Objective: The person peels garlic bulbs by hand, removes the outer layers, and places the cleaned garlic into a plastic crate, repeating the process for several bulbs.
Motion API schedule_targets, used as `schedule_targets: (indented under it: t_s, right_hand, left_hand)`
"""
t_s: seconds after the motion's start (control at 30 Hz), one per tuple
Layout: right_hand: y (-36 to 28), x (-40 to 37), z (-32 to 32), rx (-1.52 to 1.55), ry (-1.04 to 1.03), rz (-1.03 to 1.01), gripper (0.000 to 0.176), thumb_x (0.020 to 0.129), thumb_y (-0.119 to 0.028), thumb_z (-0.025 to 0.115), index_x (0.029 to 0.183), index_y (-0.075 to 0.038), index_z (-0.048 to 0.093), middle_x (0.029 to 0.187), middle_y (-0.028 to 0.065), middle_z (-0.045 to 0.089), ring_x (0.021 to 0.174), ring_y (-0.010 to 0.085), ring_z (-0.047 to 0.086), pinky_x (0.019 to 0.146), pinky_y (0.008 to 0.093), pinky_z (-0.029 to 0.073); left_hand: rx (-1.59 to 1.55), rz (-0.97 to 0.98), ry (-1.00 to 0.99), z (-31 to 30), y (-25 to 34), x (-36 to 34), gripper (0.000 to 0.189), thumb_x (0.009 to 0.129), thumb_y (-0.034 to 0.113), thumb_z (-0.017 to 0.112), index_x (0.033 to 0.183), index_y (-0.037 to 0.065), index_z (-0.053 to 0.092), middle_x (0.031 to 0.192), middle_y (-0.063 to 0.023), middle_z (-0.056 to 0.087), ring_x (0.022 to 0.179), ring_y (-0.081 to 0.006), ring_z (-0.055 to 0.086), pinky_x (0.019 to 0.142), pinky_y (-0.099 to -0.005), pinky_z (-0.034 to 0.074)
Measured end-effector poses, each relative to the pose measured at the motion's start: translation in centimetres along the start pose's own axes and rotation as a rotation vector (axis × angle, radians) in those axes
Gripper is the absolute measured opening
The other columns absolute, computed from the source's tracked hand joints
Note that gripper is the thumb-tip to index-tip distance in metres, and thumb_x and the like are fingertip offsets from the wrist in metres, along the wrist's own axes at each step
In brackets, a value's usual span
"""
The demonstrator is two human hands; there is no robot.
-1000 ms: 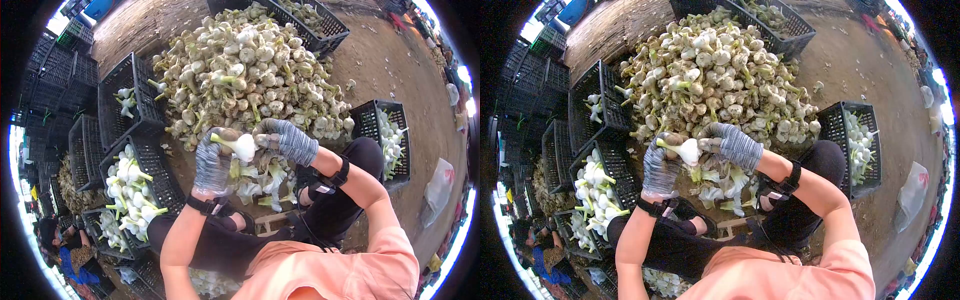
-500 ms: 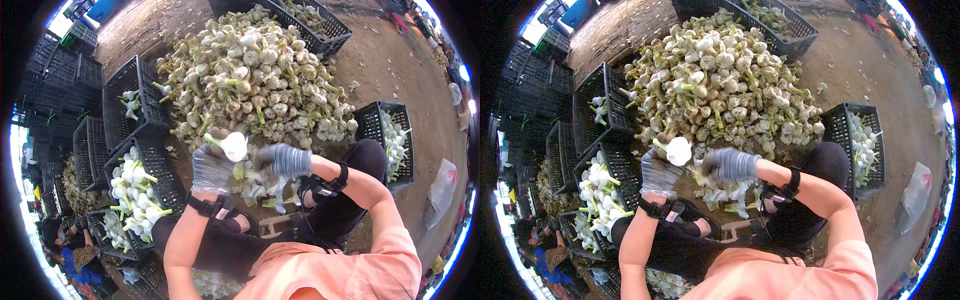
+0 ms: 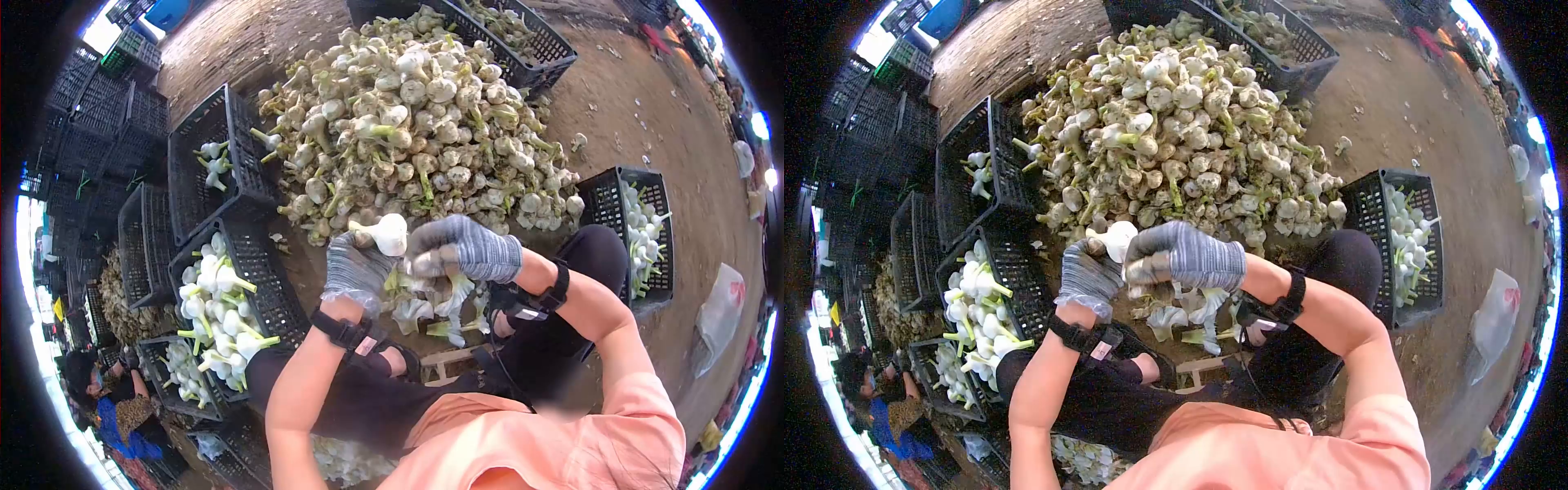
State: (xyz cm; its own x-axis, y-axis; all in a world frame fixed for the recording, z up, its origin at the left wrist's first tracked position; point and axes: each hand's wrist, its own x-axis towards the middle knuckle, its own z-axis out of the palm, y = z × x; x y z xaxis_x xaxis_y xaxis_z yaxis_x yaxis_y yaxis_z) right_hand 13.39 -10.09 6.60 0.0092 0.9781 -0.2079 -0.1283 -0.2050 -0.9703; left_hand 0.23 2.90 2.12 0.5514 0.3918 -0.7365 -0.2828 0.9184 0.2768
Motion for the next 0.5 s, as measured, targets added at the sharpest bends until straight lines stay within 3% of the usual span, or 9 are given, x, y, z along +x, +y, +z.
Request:
schedule_targets:
  t_s: [0.03,0.1,0.17,0.23,0.27,0.33,0.37,0.43,0.5]
  right_hand:
    - [0.2,0.2,-0.2,-0.004,-0.01,0.002,0.024,0.083,-0.023,0.058,0.093,-0.002,0.059,0.073,0.001,0.059,0.062,0.0066,0.052,0.057,0.026,0.045]
    - [1.3,0.8,-0.8,0.126,0.35,0.003,0.026,0.084,-0.025,0.057,0.095,-0.001,0.058,0.074,0.0006,0.059,0.063,0.0051,0.051,0.056,0.0246,0.045]
    - [2.3,1.4,-0.8,0.007,0.468,0.023,0.029,0.084,-0.027,0.058,0.095,0.0,0.056,0.073,0.0043,0.06,0.064,0.0096,0.053,0.058,0.0273,0.046]
    - [2.5,2.1,-0.2,-0.347,0.641,-0.051,0.034,0.082,-0.032,0.06,0.09,0.001,0.056,0.072,0.01,0.06,0.062,0.0163,0.055,0.06,0.0312,0.047]
    - [1.4,1.9,0.1,-0.452,0.641,0.049,0.035,0.077,-0.03,0.064,0.089,0.001,0.054,0.072,0.0159,0.059,0.064,0.0236,0.057,0.063,0.0346,0.047]
    - [1.6,2.1,0.4,-0.538,0.626,0.047,0.035,0.075,-0.028,0.065,0.089,0.001,0.053,0.073,0.0169,0.06,0.066,0.0257,0.058,0.063,0.0349,0.048]
    - [1.7,2.1,0.4,-0.624,0.612,0.041,0.035,0.072,-0.025,0.066,0.09,0.001,0.053,0.074,0.018,0.06,0.068,0.0278,0.06,0.064,0.0353,0.048]
    - [2.4,2.1,0.1,-0.474,0.588,-0.042,0.035,0.069,-0.022,0.067,0.092,0.0,0.052,0.077,0.0187,0.061,0.073,0.0311,0.06,0.066,0.0366,0.048]
    - [3.0,1.8,-0.9,-0.507,0.573,0.067,0.034,0.069,-0.021,0.066,0.094,-0.001,0.052,0.081,0.0191,0.061,0.076,0.032,0.06,0.067,0.0365,0.048]
  left_hand:
    - [-0.009,0.006,0.002,-0.4,0.1,0.3,0.007,0.074,0.01,0.043,0.068,0.009,0.046,0.069,-0.0047,0.054,0.073,-0.024,0.056,0.08,-0.0423,0.048]
    - [-0.102,0.009,-0.02,-2.1,0.1,2.1,0.004,0.072,0.008,0.043,0.069,0.007,0.046,0.074,-0.0066,0.055,0.077,-0.025,0.057,0.08,-0.0415,0.049]
    - [-0.023,0.03,-0.057,-1.4,0.0,1.9,0.011,0.07,0.006,0.043,0.077,0.003,0.051,0.079,-0.0091,0.056,0.079,-0.0264,0.057,0.079,-0.0408,0.05]
    - [0.203,0.186,-0.118,-0.6,-0.5,0.7,0.025,0.069,0.003,0.042,0.091,0.0,0.054,0.085,-0.0112,0.057,0.082,-0.0258,0.058,0.077,-0.0393,0.05]
    - [0.201,0.185,-0.116,-0.8,-0.7,0.9,0.025,0.069,0.003,0.042,0.091,0.0,0.054,0.085,-0.0112,0.057,0.082,-0.0258,0.058,0.077,-0.0393,0.05]
    - [0.439,0.414,-0.185,-1.1,-1.0,1.1,0.035,0.069,0.0,0.04,0.102,0.0,0.054,0.089,-0.0114,0.058,0.082,-0.0238,0.058,0.074,-0.0379,0.051]
    - [0.439,0.414,-0.186,-1.0,-1.0,0.9,0.035,0.069,0.0,0.04,0.102,0.0,0.054,0.089,-0.0114,0.058,0.082,-0.0238,0.058,0.074,-0.0379,0.051]
    - [0.71,0.502,-0.184,-0.8,-0.7,0.3,0.036,0.069,-0.002,0.04,0.102,0.001,0.053,0.091,-0.011,0.058,0.082,-0.0219,0.058,0.072,-0.0364,0.051]
    - [0.591,0.442,-0.177,-0.8,-0.4,0.2,0.037,0.067,-0.002,0.04,0.102,0.001,0.053,0.091,-0.0111,0.057,0.083,-0.0229,0.058,0.073,-0.0369,0.051]
